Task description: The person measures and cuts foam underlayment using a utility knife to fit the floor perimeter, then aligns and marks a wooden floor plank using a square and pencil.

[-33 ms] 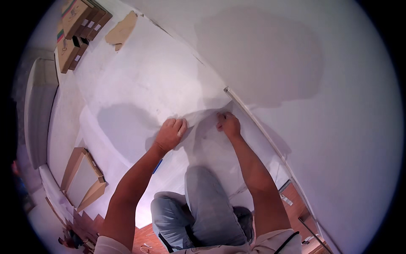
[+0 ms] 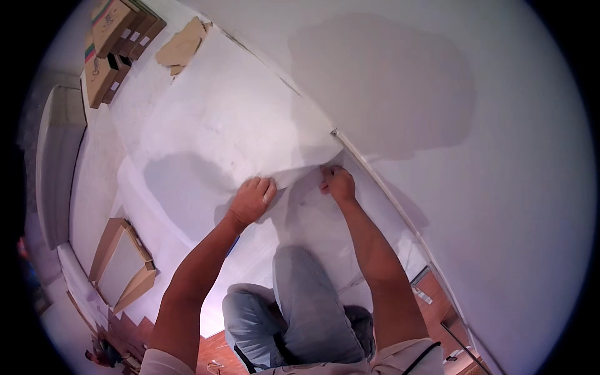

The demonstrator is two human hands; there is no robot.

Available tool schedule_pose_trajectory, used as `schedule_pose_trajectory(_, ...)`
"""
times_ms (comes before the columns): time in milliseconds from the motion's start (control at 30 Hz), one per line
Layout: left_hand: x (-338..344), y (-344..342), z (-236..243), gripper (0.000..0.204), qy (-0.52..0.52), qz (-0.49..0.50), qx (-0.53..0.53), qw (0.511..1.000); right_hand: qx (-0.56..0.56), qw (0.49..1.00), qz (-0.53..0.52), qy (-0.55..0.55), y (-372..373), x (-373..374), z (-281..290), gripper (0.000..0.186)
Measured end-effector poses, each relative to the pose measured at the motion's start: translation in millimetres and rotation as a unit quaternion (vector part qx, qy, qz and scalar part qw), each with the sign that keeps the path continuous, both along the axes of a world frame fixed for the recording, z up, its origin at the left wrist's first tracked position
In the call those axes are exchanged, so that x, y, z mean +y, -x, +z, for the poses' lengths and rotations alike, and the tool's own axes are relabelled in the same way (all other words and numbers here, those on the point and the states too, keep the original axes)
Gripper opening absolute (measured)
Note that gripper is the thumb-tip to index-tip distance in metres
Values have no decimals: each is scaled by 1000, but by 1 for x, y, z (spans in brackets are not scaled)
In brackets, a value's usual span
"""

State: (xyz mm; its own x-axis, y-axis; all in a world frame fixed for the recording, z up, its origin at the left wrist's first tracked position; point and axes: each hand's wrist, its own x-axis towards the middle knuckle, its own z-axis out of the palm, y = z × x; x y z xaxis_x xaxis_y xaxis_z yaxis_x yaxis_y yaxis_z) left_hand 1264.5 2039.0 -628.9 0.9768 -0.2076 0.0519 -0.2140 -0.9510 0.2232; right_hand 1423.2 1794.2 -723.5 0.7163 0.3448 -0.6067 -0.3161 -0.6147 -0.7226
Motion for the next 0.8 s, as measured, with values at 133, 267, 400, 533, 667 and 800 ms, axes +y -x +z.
schedule_pose_trajectory(133,24,19,19,23,64,1,-27,998,-121,988,40,91,-3,13,1,32)
schedule_pose_trajectory(267,80,69,73,25,21,76,-59,995,-69,993,-4,92,-4,15,11,26)
schedule_pose_trajectory(400,134,165,137,35,-103,218,-145,960,-61,987,61,134,-11,14,4,34)
schedule_pose_trajectory(533,169,299,199,19,-272,400,-199,852,-102,969,130,184,-14,14,-40,30)
schedule_pose_trajectory(667,158,432,243,27,-267,659,-186,678,-163,959,107,208,-4,7,-73,29)
schedule_pose_trajectory(800,138,534,262,33,-180,801,-210,531,-299,929,100,193,17,4,-55,32)
